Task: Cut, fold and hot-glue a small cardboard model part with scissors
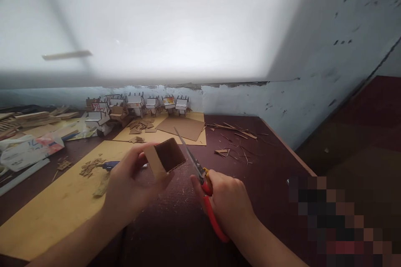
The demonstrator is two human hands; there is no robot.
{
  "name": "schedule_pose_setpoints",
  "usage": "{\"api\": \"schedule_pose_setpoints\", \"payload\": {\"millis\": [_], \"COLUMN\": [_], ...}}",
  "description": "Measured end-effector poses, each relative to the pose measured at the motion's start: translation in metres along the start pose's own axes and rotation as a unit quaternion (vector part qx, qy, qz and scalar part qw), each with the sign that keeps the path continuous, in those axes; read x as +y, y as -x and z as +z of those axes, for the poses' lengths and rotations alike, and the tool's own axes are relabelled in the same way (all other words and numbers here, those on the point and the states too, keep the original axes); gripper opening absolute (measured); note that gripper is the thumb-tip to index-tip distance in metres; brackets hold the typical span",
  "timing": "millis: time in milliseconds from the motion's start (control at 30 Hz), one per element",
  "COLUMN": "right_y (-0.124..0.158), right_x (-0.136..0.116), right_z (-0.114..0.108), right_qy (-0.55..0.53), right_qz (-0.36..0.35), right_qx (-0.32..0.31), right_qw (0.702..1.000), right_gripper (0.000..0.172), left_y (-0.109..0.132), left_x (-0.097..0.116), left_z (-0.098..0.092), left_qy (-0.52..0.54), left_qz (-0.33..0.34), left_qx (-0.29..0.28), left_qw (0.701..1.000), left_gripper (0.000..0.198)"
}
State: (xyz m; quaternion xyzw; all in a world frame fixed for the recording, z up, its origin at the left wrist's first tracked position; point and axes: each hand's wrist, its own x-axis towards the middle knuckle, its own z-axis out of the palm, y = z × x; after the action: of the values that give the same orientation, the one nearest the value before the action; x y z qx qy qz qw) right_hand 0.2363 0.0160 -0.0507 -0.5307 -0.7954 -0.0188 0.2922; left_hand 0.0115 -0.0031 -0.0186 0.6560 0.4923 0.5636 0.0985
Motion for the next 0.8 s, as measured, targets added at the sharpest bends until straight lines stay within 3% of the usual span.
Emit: {"api": "schedule_pose_setpoints", "payload": {"millis": [133,367,800], "right_y": [-0.007,-0.011,-0.01], "right_x": [0.003,0.01,0.0], "right_z": [-0.006,-0.01,-0.02], "right_qy": [-0.016,-0.096,-0.159], "right_qz": [0.044,0.135,0.103], "right_qx": [0.0,-0.06,-0.074], "right_qw": [0.999,0.984,0.979], "right_gripper": [0.057,0.062,0.052], "left_y": [-0.003,0.001,0.002], "left_x": [0.0,-0.003,-0.002], "left_z": [0.0,0.003,0.003], "left_qy": [0.014,0.022,0.035], "left_qz": [-0.037,-0.056,-0.066], "left_qx": [-0.038,-0.041,-0.053], "left_qw": [0.999,0.997,0.996], "left_gripper": [0.052,0.058,0.059]}}
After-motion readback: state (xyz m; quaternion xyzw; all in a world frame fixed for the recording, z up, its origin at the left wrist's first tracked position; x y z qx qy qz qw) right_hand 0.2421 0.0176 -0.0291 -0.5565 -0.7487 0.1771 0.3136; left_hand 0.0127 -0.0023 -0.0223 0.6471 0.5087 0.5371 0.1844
